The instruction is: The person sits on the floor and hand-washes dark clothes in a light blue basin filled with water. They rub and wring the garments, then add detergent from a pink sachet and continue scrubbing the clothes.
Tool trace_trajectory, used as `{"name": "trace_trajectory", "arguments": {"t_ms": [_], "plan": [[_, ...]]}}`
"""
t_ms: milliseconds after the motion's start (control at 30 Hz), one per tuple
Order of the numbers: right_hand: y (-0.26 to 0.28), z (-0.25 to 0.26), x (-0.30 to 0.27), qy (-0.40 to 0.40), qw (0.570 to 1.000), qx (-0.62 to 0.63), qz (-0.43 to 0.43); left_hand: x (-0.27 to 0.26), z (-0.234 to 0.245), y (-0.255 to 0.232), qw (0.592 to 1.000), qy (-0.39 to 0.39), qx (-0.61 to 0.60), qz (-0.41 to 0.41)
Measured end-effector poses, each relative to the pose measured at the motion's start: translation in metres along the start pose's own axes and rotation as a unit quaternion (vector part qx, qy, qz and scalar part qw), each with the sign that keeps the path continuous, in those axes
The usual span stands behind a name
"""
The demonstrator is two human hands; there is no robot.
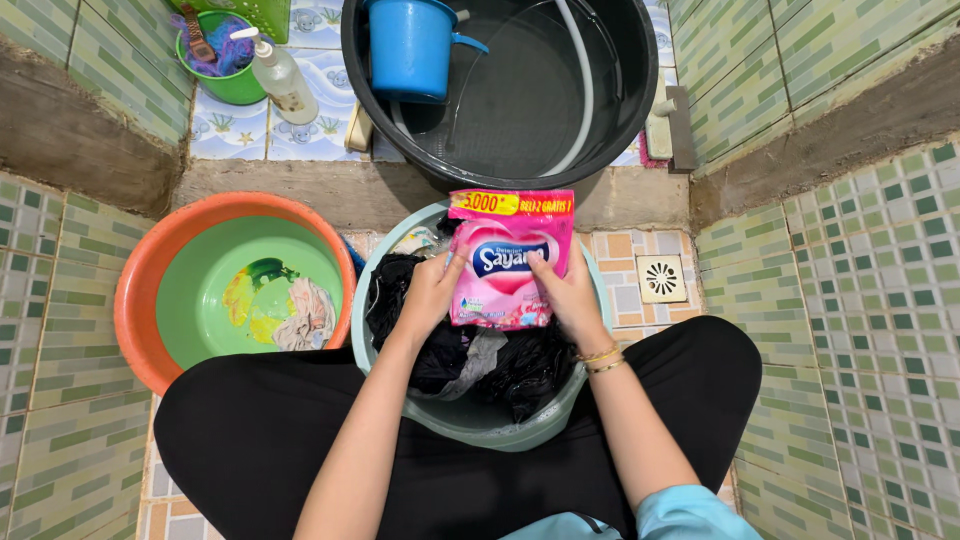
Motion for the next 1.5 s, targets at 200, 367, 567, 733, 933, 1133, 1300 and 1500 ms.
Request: {"name": "trace_trajectory", "arguments": {"t_ms": [200,367,567,733,933,1133,1300,1500], "plan": [[-0.015,0.005,0.000,-0.002,0.999,-0.007,-0.041,-0.012,0.001,-0.036,0.990,-0.001,-0.072,-0.122],[-0.052,0.012,-0.001,0.003,0.998,-0.009,-0.058,-0.002,-0.005,-0.020,0.995,-0.071,-0.062,-0.019],[-0.024,-0.002,-0.006,0.149,0.981,-0.041,-0.115,0.001,0.007,-0.020,0.972,-0.145,-0.181,-0.036],[-0.025,0.007,0.000,0.057,0.996,-0.011,-0.062,-0.004,-0.005,-0.024,0.965,-0.019,-0.252,-0.072],[-0.019,0.005,-0.003,0.025,0.991,0.113,-0.072,-0.013,-0.020,-0.022,0.978,0.078,-0.193,-0.010],[-0.018,-0.015,-0.016,0.038,0.971,0.185,-0.144,-0.011,-0.020,-0.021,0.995,-0.015,-0.103,0.005],[-0.022,0.014,-0.009,0.008,0.978,0.162,-0.130,-0.007,-0.012,-0.031,0.985,-0.034,-0.136,-0.099],[-0.023,0.003,-0.016,-0.001,0.883,0.430,-0.187,0.000,-0.033,-0.052,0.956,0.014,-0.279,-0.090]]}}
Point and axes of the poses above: each hand's wrist, its own x-axis towards the middle knuckle, its own z-axis out of the back of the hand, y = z × x, the point moved 1 cm from there along x, towards the middle knuckle, and after that the axes turned 4 degrees about y, right-handed, at the moved point
